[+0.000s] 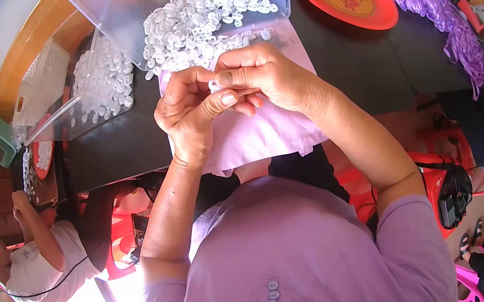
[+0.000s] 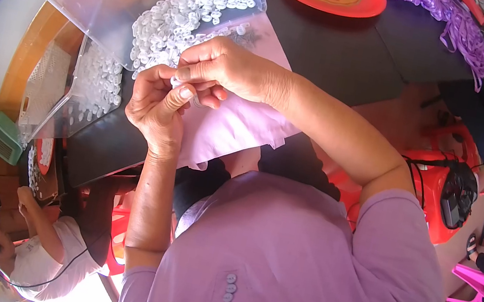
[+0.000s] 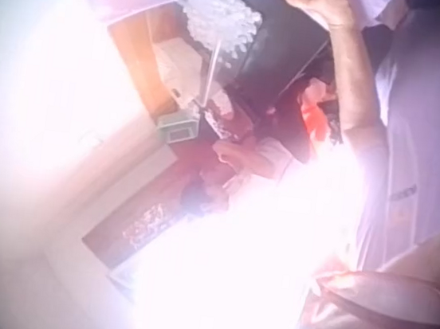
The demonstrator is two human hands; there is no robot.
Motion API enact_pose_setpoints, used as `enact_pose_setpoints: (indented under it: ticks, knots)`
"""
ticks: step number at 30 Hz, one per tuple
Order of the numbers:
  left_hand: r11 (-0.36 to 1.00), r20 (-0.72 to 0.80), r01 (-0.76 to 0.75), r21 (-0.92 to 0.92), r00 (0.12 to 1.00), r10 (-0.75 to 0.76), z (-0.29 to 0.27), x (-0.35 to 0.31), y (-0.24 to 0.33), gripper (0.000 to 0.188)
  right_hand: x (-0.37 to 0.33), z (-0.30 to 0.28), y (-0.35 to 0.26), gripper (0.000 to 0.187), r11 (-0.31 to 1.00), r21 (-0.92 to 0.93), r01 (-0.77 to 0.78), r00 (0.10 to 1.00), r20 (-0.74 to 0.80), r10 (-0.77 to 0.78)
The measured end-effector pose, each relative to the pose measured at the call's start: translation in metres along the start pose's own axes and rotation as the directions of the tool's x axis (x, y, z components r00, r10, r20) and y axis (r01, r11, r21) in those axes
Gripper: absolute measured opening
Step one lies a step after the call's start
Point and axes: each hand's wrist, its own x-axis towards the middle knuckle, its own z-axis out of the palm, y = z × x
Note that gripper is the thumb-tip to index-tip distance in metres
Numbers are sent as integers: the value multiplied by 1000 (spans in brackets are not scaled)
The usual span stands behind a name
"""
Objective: Picking small white plastic parts from a storage container and placing them into a small plastic pouch.
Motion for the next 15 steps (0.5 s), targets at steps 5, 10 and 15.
enact_pose_setpoints:
  ticks: [5,10,15]
  knots:
    - [1000,20,7,-21,1000,-7,-2,-2,-1,32,-1,0,1,29,1000,-6,9,999,36,-8]
    - [992,103,20,-127,995,-7,-2,2,0,26,-1,1,-3,27,998,41,39,999,-6,-39]
    - [992,59,-115,55,992,112,-9,1,-9,29,-1,3,-7,26,999,-29,43,993,-111,-46]
